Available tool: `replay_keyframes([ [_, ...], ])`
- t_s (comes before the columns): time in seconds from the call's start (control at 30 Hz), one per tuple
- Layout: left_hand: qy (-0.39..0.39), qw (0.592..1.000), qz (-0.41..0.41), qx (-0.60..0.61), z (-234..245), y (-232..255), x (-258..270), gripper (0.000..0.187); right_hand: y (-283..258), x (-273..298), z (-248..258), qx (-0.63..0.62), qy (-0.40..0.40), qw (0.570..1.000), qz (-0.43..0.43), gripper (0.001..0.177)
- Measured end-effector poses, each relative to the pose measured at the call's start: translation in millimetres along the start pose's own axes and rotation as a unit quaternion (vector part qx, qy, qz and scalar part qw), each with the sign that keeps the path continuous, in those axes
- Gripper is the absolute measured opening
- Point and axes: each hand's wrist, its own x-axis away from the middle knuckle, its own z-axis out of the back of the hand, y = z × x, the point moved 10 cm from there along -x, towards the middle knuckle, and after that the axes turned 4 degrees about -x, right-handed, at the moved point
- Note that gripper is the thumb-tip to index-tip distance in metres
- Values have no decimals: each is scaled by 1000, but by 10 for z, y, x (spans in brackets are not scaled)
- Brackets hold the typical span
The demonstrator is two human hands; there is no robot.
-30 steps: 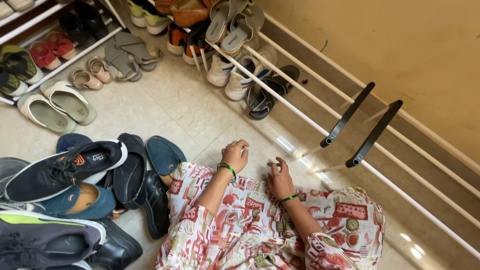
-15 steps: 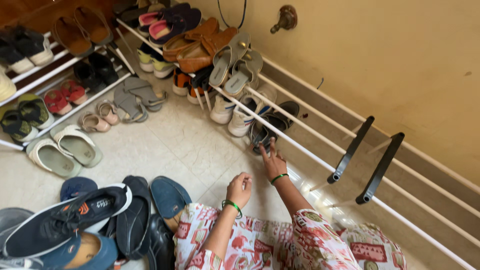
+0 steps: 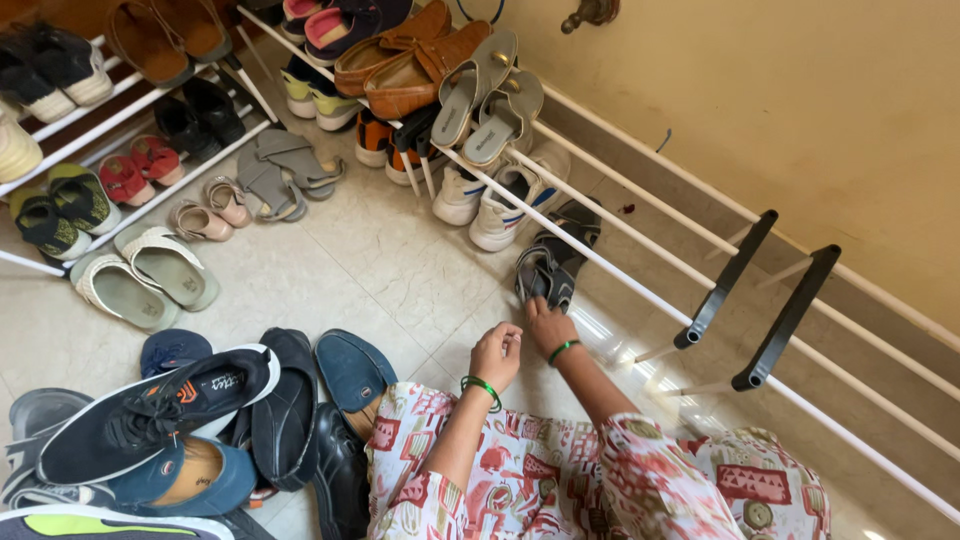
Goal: The person sits on the floor and repeatedly picks up various shoes from a nearby shoe rack, briefly turns them over, and places them into a growing pile on the floor. The handled items include sneakers, loafers, sandals, and slippers.
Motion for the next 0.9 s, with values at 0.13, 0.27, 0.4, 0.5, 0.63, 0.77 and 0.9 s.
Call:
replay_keyframes([
  [0.13, -1, 1000, 7, -7, 15, -16, -17, 12, -367, 663, 306, -91, 42, 995, 14, 37],
  [0.27, 10, 1000, 9, -1, 56, -59, 4, 12, -522, 1225, 641, -242, 43, 969, -32, 26],
  [0.4, 44, 999, 3, -22, 95, -85, 9, 11, -380, 1485, 1151, -285, 178, 934, -120, 35],
  [0.5, 65, 997, -1, -39, 127, -168, 30, 11, -311, 1437, 1242, -232, 209, 938, -149, 65],
  [0.63, 62, 996, 18, -57, 80, -313, 23, 11, -102, 1278, 750, -213, 112, 948, -209, 85],
  [0.77, 50, 993, 46, -92, 34, -392, 35, 12, 197, 1205, 203, -262, 71, 932, -240, 60],
  [0.9, 5, 989, 92, -114, -5, -426, 76, 40, 412, 1255, 131, -310, 140, 916, -212, 32],
])
